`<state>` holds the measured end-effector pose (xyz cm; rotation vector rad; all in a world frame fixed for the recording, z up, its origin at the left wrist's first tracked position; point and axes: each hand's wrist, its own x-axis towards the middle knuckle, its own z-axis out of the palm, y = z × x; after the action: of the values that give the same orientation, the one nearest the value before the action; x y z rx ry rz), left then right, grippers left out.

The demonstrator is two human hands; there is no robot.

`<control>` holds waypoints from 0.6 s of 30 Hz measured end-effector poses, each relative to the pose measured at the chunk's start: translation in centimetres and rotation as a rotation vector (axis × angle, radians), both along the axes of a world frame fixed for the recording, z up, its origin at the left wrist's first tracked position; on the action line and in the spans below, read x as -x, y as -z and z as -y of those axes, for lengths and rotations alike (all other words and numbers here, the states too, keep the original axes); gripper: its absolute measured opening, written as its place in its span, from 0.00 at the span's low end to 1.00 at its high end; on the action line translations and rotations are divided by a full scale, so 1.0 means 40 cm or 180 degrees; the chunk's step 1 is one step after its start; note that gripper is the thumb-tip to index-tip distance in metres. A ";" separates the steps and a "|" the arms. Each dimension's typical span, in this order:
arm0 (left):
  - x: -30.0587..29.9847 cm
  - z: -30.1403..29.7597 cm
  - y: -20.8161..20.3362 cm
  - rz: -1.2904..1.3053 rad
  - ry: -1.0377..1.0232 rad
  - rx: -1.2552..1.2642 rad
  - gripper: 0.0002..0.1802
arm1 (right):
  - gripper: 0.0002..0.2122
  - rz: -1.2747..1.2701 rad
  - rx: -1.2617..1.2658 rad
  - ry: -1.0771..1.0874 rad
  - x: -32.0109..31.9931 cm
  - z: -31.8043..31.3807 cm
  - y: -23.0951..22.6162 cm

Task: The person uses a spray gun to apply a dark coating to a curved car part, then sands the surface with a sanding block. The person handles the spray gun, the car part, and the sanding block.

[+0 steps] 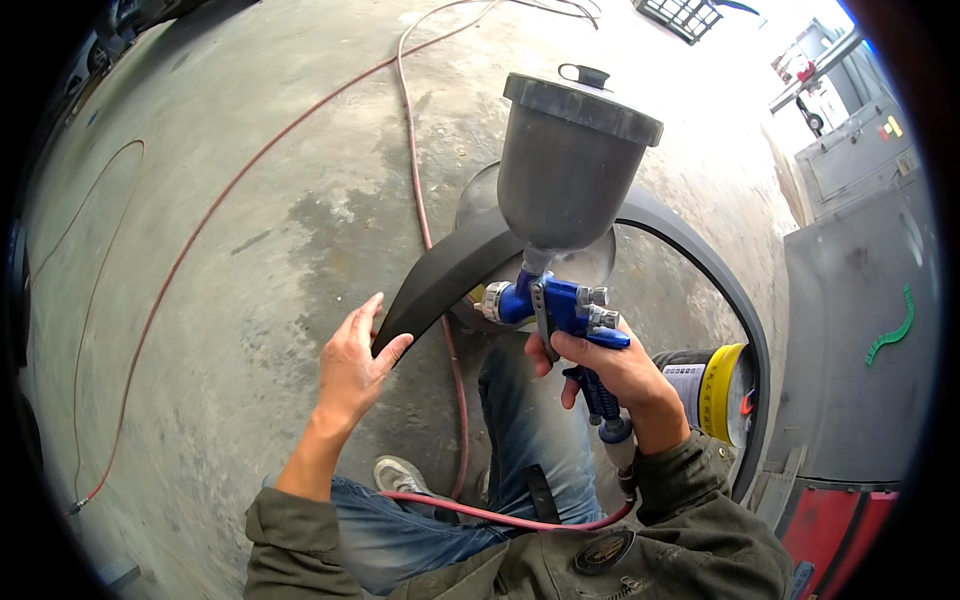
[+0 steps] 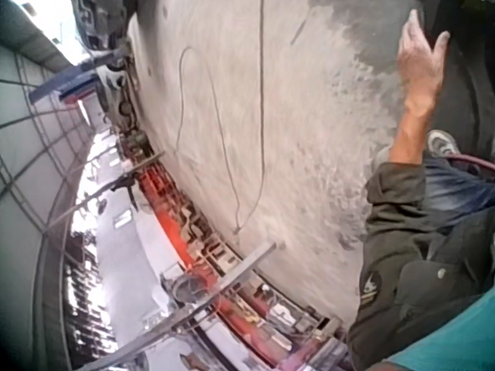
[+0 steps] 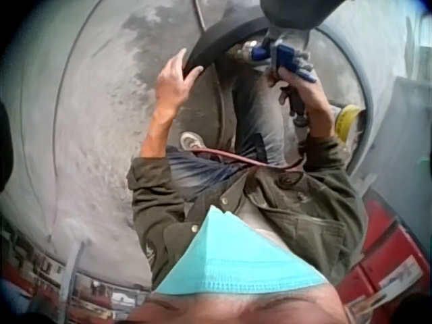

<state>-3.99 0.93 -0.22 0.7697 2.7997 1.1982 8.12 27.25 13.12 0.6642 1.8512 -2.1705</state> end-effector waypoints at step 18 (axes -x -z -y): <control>0.150 -0.369 0.022 -0.1587 0.1990 0.1055 0.50 | 0.18 -0.0016 0.0418 0.0292 -0.088 -0.071 0.030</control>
<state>-10.01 15.67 -1.10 1.9102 2.6021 0.4700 11.66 30.09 11.93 0.7300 1.6939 -2.3292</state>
